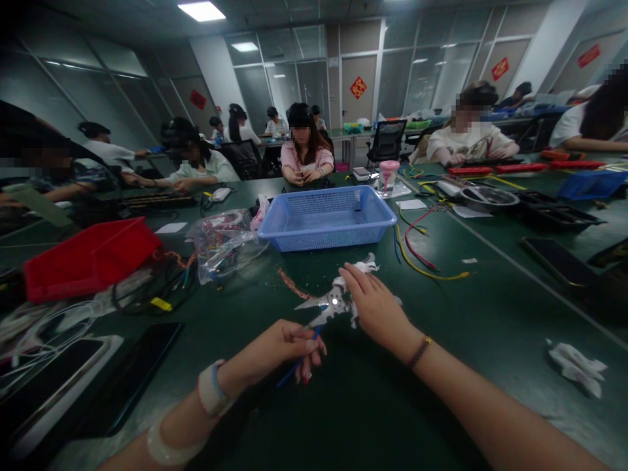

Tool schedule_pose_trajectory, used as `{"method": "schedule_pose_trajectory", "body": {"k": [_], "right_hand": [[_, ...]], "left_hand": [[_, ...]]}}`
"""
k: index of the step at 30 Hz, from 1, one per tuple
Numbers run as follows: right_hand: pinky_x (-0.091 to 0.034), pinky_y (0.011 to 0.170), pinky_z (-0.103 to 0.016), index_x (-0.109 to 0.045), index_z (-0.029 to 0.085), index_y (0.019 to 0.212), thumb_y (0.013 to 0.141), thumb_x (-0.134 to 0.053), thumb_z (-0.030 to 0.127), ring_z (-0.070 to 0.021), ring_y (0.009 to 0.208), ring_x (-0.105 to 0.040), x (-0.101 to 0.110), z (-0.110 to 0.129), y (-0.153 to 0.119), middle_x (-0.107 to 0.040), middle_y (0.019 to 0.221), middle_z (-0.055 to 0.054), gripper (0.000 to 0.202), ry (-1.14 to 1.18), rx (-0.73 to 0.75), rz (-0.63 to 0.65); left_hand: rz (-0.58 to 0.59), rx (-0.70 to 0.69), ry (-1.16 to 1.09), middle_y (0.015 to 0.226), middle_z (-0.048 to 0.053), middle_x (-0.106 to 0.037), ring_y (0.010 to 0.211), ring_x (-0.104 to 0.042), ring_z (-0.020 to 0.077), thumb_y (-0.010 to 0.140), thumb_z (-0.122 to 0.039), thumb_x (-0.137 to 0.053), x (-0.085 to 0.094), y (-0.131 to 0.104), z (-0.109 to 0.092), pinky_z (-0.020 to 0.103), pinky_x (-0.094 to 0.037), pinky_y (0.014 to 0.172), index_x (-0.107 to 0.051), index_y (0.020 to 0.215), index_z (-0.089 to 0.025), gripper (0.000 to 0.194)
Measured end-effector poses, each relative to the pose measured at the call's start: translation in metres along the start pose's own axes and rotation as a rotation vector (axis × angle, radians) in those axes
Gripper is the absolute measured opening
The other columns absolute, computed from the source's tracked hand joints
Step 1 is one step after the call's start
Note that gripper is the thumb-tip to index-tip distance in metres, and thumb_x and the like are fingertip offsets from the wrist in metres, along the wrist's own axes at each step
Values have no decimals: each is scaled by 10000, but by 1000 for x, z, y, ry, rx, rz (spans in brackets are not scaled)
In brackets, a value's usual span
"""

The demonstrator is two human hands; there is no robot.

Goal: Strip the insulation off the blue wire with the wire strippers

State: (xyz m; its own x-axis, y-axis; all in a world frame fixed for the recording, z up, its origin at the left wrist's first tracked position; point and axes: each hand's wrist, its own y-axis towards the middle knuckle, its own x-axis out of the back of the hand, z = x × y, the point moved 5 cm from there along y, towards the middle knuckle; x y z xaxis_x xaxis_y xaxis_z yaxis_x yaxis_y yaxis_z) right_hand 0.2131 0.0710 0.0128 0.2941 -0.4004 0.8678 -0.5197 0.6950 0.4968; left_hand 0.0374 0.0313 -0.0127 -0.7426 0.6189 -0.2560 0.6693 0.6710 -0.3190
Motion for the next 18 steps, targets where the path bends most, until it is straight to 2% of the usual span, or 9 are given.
{"method": "schedule_pose_trajectory", "body": {"k": [3, 7, 12, 18], "right_hand": [[-411, 1041, -448, -299, 88, 1421, 754, -375, -24, -274, 1287, -432, -1, 2, 0, -398, 1444, -183, 681, -30, 29, -7], [-429, 1007, -446, -377, 70, 1366, 782, -367, -19, -275, 1215, -496, -1, 5, 1, -484, 1361, -200, 591, -77, 59, -22], [-468, 921, -427, -453, 51, 1283, 828, -390, 26, -271, 1058, -566, -3, 4, 1, -562, 1245, -198, 460, -150, 71, -21], [-463, 845, -363, -494, 62, 1215, 860, -423, 64, -247, 994, -576, -2, 3, 3, -602, 1153, -165, 362, -195, 133, 14]], "left_hand": [[22, -7, 0, 770, 37, -684, 564, -627, 87, 825, -313, -671, -1, 0, -1, 177, -435, 490, -682, 896, -97, 228], [40, -14, 6, 773, 41, -686, 533, -616, 77, 823, -316, -674, -1, 1, 2, 159, -402, 438, -685, 898, -93, 235], [49, -12, 1, 764, 41, -685, 535, -623, 81, 808, -330, -689, 1, 2, 5, 150, -401, 426, -689, 890, -93, 250], [70, -3, -23, 778, 47, -690, 562, -642, 89, 821, -316, -679, 0, 1, 5, 143, -408, 428, -697, 908, -99, 235]]}}
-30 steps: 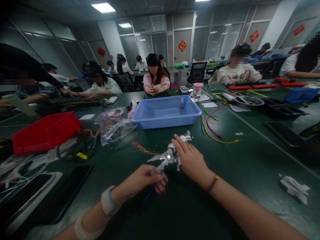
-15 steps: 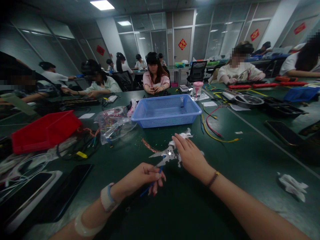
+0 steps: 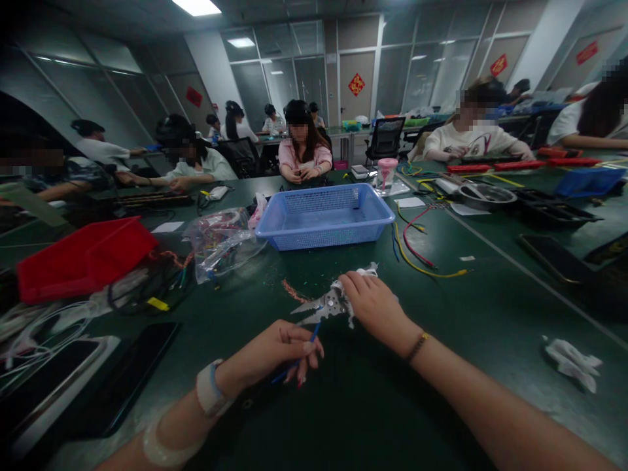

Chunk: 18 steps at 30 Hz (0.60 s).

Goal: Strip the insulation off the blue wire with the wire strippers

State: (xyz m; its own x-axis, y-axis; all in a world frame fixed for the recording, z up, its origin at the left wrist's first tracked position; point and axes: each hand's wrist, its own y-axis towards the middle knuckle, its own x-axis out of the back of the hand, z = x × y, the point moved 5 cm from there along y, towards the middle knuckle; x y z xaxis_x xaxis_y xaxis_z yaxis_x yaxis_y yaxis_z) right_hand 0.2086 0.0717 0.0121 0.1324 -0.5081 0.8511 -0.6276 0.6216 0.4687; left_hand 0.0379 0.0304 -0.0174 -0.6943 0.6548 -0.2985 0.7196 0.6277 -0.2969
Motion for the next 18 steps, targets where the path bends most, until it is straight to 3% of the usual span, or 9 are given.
{"method": "schedule_pose_trajectory", "body": {"k": [9, 14, 18], "right_hand": [[-376, 633, -280, -583, 139, 1003, 882, -462, 111, -163, 683, -559, 8, -6, 3, -627, 885, -77, 173, -66, -55, 10], [-357, 620, -275, -594, 157, 936, 883, -481, 136, -152, 656, -553, 8, -6, 2, -618, 848, -67, 127, -68, -115, 44], [-380, 587, -266, -591, 156, 987, 857, -492, 108, -151, 670, -582, 3, -9, 0, -632, 900, -73, 170, -7, -142, 85]], "left_hand": [[3, 3, 3, 756, 51, -683, 554, -638, 89, 811, -331, -686, -2, -1, -1, 141, -400, 418, -700, 883, -88, 254], [-3, 10, 31, 766, 55, -683, 563, -637, 95, 811, -344, -682, -1, -1, -1, 153, -397, 429, -698, 891, -89, 268], [18, 2, 52, 779, 55, -682, 572, -640, 95, 824, -347, -667, -2, 0, -1, 153, -398, 433, -698, 900, -95, 266]]}}
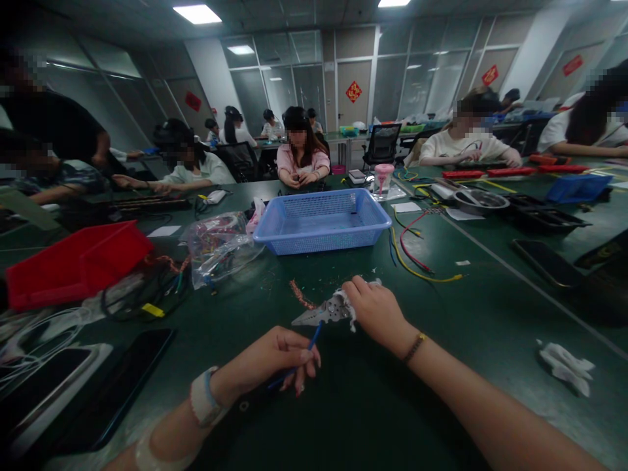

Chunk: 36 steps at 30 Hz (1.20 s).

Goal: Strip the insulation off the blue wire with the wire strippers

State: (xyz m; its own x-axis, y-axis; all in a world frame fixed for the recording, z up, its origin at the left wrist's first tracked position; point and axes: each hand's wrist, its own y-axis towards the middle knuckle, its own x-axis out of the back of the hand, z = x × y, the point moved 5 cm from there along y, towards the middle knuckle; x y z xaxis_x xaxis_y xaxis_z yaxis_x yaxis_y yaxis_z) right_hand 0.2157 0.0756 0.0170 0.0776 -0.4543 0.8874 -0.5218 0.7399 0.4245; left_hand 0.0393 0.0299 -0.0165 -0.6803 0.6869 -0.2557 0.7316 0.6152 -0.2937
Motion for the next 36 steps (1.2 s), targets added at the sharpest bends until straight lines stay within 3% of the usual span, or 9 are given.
{"method": "schedule_pose_trajectory", "body": {"k": [5, 8, 19, 26, 36], "right_hand": [[-482, 653, -281, -500, 160, 1215, 832, -467, 46, -176, 808, -647, -5, -3, -2, -603, 1222, -108, 401, 97, 65, -2], [-520, 704, -310, -464, 165, 1267, 828, -445, 27, -200, 901, -658, -5, -5, -4, -580, 1285, -113, 460, 117, 87, -31], [-535, 717, -316, -526, 149, 1215, 844, -489, 70, -199, 895, -664, -3, -10, -4, -614, 1217, -132, 382, 140, 95, -60], [-519, 710, -306, -502, 162, 1273, 861, -473, 84, -196, 925, -657, -1, -9, -5, -569, 1292, -147, 420, 151, 83, -47], [-457, 703, -279, -587, 156, 1074, 893, -485, 155, -183, 871, -640, 3, -10, -4, -662, 1083, -111, 207, 99, 83, -116]], "left_hand": [[31, 5, 29, 770, 50, -676, 551, -622, 85, 824, -370, -663, 0, 1, 2, 150, -379, 421, -694, 919, -93, 294], [58, 0, 44, 783, 47, -674, 557, -620, 75, 845, -370, -641, 1, 0, 2, 139, -365, 419, -690, 931, -99, 288], [91, 27, 58, 761, 50, -672, 544, -602, 75, 830, -395, -653, -3, -2, 0, 144, -335, 414, -691, 934, -96, 319], [120, 35, 55, 783, 47, -673, 532, -600, 62, 853, -377, -628, -2, -2, 0, 140, -326, 409, -690, 935, -106, 291], [140, 28, 44, 784, 56, -679, 530, -593, 66, 842, -407, -642, -2, -3, 2, 147, -308, 408, -690, 943, -107, 320]]}}
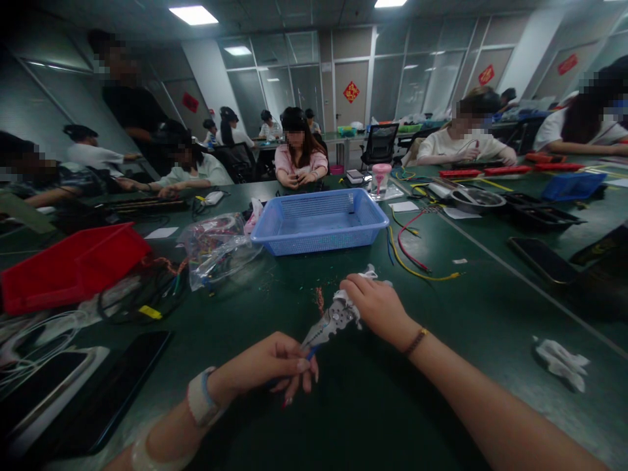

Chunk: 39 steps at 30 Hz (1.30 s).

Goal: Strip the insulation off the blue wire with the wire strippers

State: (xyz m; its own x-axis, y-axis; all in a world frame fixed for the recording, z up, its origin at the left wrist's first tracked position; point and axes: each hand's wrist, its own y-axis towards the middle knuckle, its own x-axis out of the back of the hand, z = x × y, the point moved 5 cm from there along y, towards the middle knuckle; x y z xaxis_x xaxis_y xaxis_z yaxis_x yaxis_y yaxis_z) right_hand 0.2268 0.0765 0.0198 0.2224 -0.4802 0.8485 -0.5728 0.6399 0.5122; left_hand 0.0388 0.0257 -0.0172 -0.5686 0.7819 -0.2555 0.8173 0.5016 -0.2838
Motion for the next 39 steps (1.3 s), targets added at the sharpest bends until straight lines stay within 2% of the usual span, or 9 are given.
{"method": "schedule_pose_trajectory", "body": {"k": [7, 10, 14, 18, 24, 30, 39], "right_hand": [[-434, 667, -259, -595, 158, 1036, 884, -487, 158, -162, 799, -633, 0, 0, 1, -669, 1049, -98, 186, 40, -44, 19], [-428, 641, -253, -582, 169, 1047, 877, -493, 153, -149, 763, -626, -2, 0, 2, -659, 1053, -84, 192, 106, -80, 78], [-431, 686, -248, -564, 190, 1028, 865, -503, 135, -144, 805, -618, -2, 2, 5, -644, 1019, -55, 183, 262, -129, 163], [-428, 705, -250, -551, 206, 1031, 810, -526, 84, -142, 806, -609, -1, 5, 5, -621, 1015, -37, 254, 368, -192, 236], [-413, 701, -258, -553, 204, 1017, 755, -499, 21, -146, 788, -612, -1, 6, 2, -614, 998, -38, 324, 405, -316, 320], [-410, 661, -251, -549, 201, 1015, 730, -490, 4, -149, 774, -614, -1, 9, -1, -621, 980, -44, 351, 389, -378, 311], [-433, 646, -269, -536, 196, 1034, 714, -519, 12, -170, 766, -618, 0, 13, -1, -613, 992, -53, 369, 343, -421, 311]], "left_hand": [[4, -13, 17, 790, 52, -674, 524, -576, 57, 853, -401, -633, 1, -1, -2, 149, -309, 412, -690, 946, -107, 313], [-8, -19, 37, 776, 41, -668, 501, -544, 45, 863, -402, -621, 2, -2, -4, 149, -301, 406, -693, 959, -111, 314], [-21, -12, 58, 752, 25, -656, 478, -503, 36, 869, -399, -615, 2, -3, -5, 156, -296, 411, -694, 977, -116, 314], [-45, -18, 65, 738, 27, -648, 500, -522, 50, 858, -427, -618, 2, -4, -7, 163, -304, 427, -694, 970, -115, 340], [-130, -79, 116, 735, 26, -641, 531, -566, 62, 879, -412, -585, 5, -2, -9, 158, -300, 437, -685, 942, -117, 317], [-240, -125, 122, 701, 21, -625, 541, -587, 81, 860, -421, -599, 5, -1, -13, 166, -314, 439, -674, 906, -113, 320], [-283, -148, 144, 729, 16, -617, 569, -599, 84, 883, -384, -572, 3, 1, -14, 167, -330, 462, -672, 961, -127, 287]]}}
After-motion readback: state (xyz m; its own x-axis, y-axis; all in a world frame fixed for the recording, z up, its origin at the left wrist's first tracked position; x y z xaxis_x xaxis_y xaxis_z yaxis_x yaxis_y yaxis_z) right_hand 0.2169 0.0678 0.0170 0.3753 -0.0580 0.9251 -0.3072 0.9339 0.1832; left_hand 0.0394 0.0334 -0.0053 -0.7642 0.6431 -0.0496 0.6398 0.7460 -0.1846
